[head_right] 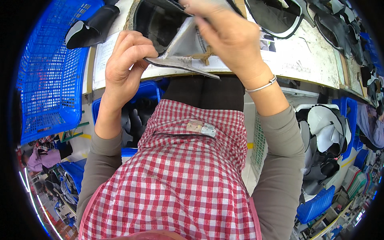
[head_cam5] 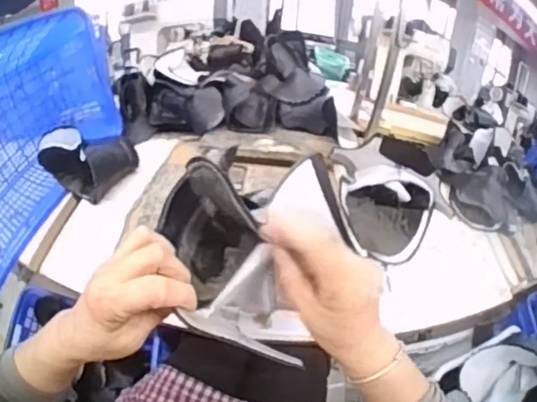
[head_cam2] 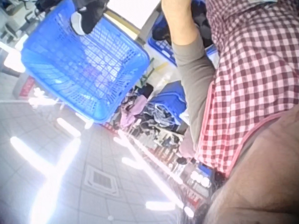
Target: The person assembles shoe components by hand, repeatedly picking up black and white shoe parts, aligning edges, and pressing them together. The person turns the parts over and places them on the workbench or into a nearby basket after each assembly.
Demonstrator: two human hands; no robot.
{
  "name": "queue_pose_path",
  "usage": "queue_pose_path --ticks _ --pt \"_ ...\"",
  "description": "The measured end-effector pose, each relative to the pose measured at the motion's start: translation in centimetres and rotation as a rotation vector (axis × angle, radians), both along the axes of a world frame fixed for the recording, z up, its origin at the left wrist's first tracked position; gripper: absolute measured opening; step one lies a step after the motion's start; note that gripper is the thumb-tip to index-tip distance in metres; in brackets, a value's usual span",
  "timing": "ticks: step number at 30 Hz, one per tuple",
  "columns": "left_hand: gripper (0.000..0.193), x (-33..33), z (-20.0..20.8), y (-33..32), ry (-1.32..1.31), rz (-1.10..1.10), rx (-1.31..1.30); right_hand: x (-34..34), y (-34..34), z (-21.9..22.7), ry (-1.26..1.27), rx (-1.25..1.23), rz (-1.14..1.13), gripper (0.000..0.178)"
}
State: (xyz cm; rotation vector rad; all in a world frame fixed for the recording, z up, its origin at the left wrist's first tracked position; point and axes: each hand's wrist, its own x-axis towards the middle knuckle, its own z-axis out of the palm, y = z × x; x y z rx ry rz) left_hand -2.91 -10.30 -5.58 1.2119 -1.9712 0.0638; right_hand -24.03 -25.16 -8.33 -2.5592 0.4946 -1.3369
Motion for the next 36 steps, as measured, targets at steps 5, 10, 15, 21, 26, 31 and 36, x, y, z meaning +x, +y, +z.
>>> queue_pose_path --ticks 5,10,15,21,26,31,36 --pt "0.035 -0.3 -0.5 -0.1 0.039 -0.009 -0.028 -1.4 -2.6 -1.8 -0.17 -0.554 -0.449 0.042" --pt "0.035 -0.5 -0.1 0.2 -0.024 -0.047 -0.05 -3.1 -6.0 -3.4 0.011 -0.444 -0.226 0.021" --pt "0.036 -1.0 0.0 0.4 0.033 -0.065 -0.068 -1.5 -5.8 -0.1 -0.098 0.837 -0.11 0.033" --pt "0.04 -0.6 -0.2 0.4 0.087 -0.035 -0.019 0.9 -1.5 3.1 0.068 -0.354 -0.161 0.04" --pt "0.034 0.6 -0.7 1.3 0.024 0.048 -0.069 0.9 1.9 1.9 0.3 -0.208 0.241 0.048" --pt "0.026 1.3 -2.7 2.5 -0.038 -0.07 -0.102 0.4 5.1 -1.1 0.575 -0.127 0.039 0.038" --pt "0.03 1.1 -5.6 4.5 0.072 0.061 0.055 0.2 5.7 -3.4 0.289 -0.154 0.024 0.026"
